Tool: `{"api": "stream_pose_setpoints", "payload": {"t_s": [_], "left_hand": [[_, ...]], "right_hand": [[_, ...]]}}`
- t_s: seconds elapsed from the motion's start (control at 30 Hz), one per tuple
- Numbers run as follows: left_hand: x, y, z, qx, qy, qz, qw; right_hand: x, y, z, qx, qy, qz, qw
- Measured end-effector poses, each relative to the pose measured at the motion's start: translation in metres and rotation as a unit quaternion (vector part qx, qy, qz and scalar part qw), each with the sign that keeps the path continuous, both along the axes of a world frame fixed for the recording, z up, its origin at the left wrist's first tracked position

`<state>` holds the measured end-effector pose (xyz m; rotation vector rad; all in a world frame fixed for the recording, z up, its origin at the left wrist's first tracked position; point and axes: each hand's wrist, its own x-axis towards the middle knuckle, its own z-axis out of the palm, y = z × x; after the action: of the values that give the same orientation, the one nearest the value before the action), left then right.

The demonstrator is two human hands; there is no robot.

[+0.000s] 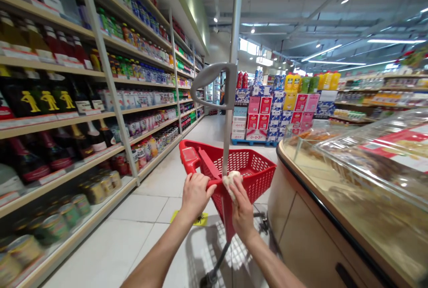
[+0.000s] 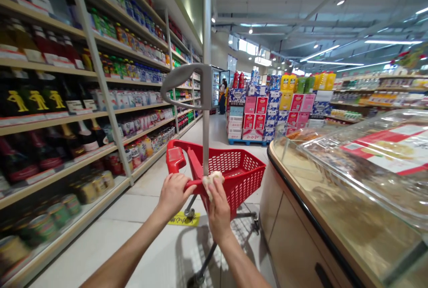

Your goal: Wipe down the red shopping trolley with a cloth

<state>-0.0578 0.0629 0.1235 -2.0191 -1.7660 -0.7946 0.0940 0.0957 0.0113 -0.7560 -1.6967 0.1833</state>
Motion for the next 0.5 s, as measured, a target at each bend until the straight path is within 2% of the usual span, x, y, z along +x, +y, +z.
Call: {"api": "stream_pose_setpoints", "payload": {"t_s": [0.07, 0.17, 0.23, 0.3, 0.43, 0.5], "left_hand": [[0.005, 0.001, -0.001, 0.007, -0.002, 0.005, 1.000], [0.010, 0.003, -0.002, 0.010, -0.003, 0.002, 1.000], [0.012, 0.004, -0.003, 0.004, -0.001, -0.010, 1.000], [0.013, 0.004, -0.004, -0.001, 0.001, -0.022, 1.000], [0.017, 0.005, -0.007, 0.003, 0.004, -0.028, 1.000], [0.018, 0.005, -0.007, 0.007, 0.003, -0.025, 1.000]], "right_hand": [[-0.003, 0.001, -0.014, 0.024, -0.035, -0.012, 0.999], [0.007, -0.001, -0.068, -0.007, -0.078, -0.042, 0.996], [0.018, -0.002, -0.088, -0.015, -0.086, -0.033, 0.996], [0.025, 0.000, -0.078, -0.017, -0.058, -0.039, 0.997], [0.019, 0.009, -0.023, -0.011, 0.004, -0.057, 0.998], [0.010, 0.008, -0.025, -0.001, -0.008, -0.047, 0.999]]}}
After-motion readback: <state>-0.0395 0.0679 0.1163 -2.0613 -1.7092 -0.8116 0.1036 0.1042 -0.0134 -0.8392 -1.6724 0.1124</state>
